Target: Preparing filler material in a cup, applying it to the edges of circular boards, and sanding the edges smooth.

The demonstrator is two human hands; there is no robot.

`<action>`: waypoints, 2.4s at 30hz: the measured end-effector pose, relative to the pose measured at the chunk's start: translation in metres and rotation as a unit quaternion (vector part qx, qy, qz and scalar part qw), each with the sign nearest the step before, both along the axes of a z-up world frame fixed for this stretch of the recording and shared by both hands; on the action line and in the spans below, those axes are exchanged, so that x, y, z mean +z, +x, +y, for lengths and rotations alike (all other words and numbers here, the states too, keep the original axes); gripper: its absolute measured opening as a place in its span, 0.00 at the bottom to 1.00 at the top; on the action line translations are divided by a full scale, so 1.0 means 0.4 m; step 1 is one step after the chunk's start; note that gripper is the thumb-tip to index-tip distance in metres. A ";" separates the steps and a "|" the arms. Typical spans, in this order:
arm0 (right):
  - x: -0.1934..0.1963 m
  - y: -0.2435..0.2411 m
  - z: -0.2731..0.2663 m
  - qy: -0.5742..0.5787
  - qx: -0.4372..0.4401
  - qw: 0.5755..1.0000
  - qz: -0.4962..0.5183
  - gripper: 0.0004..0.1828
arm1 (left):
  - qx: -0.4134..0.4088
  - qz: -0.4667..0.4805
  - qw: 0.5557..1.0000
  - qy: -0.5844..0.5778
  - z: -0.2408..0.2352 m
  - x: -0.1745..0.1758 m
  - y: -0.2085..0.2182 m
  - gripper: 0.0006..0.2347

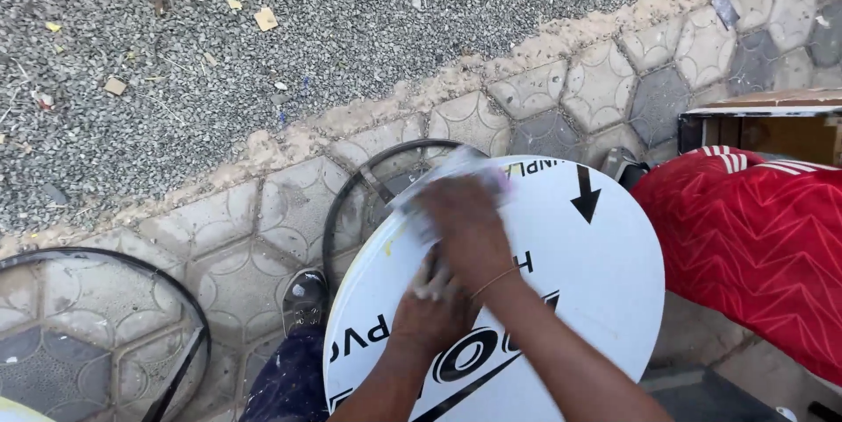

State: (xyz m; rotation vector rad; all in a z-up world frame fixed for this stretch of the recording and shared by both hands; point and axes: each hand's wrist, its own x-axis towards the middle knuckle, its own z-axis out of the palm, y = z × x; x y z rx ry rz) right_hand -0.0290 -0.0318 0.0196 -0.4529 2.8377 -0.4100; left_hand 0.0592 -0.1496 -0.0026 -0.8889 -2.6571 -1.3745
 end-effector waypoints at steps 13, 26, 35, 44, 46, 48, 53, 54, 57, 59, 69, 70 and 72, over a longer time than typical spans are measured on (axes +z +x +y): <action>-0.153 0.048 0.386 0.055 -0.204 0.968 0.133 0.38 | -0.020 0.043 0.992 -0.114 -0.003 0.063 -0.050 0.20; -0.126 0.048 0.443 0.171 -0.223 0.959 0.043 0.32 | -0.027 0.056 0.988 -0.141 0.003 0.052 -0.034 0.20; -0.006 0.112 0.608 0.153 -0.472 0.862 -0.099 0.31 | -0.027 0.064 0.985 -0.157 0.007 0.049 -0.036 0.21; -0.103 0.045 -0.150 -0.116 -0.034 0.993 0.002 0.14 | -0.030 0.083 0.983 -0.159 0.047 -0.120 0.051 0.22; -0.029 0.039 -0.228 -0.088 0.019 0.995 0.033 0.11 | 0.027 0.168 0.972 -0.161 0.058 -0.142 0.045 0.24; 0.036 0.039 -0.246 -0.206 -0.045 0.977 -0.029 0.15 | 0.028 0.185 0.971 -0.152 0.036 -0.089 0.011 0.23; 0.281 -0.007 -0.202 -0.320 -0.340 0.884 0.007 0.13 | 0.043 0.024 0.997 -0.060 -0.012 -0.076 -0.008 0.20; 0.331 -0.026 -0.169 -0.409 -0.410 0.812 -0.074 0.12 | 0.050 -0.045 0.998 -0.019 -0.017 -0.075 -0.012 0.19; 0.243 0.039 -0.090 -0.489 -0.587 0.635 -0.118 0.11 | 0.065 -0.178 0.980 0.062 -0.039 -0.083 -0.015 0.17; 0.242 0.057 -0.099 -0.530 -0.607 0.583 -0.103 0.11 | 0.070 -0.249 0.961 0.100 -0.056 -0.085 -0.007 0.16; 0.223 0.198 -0.124 -0.353 -0.663 0.653 -0.093 0.26 | -0.066 -0.236 0.968 0.052 -0.272 0.273 -0.103 0.36; 0.234 0.204 -0.142 -0.353 -0.662 0.654 -0.094 0.26 | -0.064 -0.237 0.968 0.052 -0.263 0.274 -0.094 0.36; 0.255 0.213 -0.179 -0.441 -0.495 0.719 -0.208 0.31 | -0.021 -0.331 0.943 0.017 -0.245 0.276 -0.079 0.40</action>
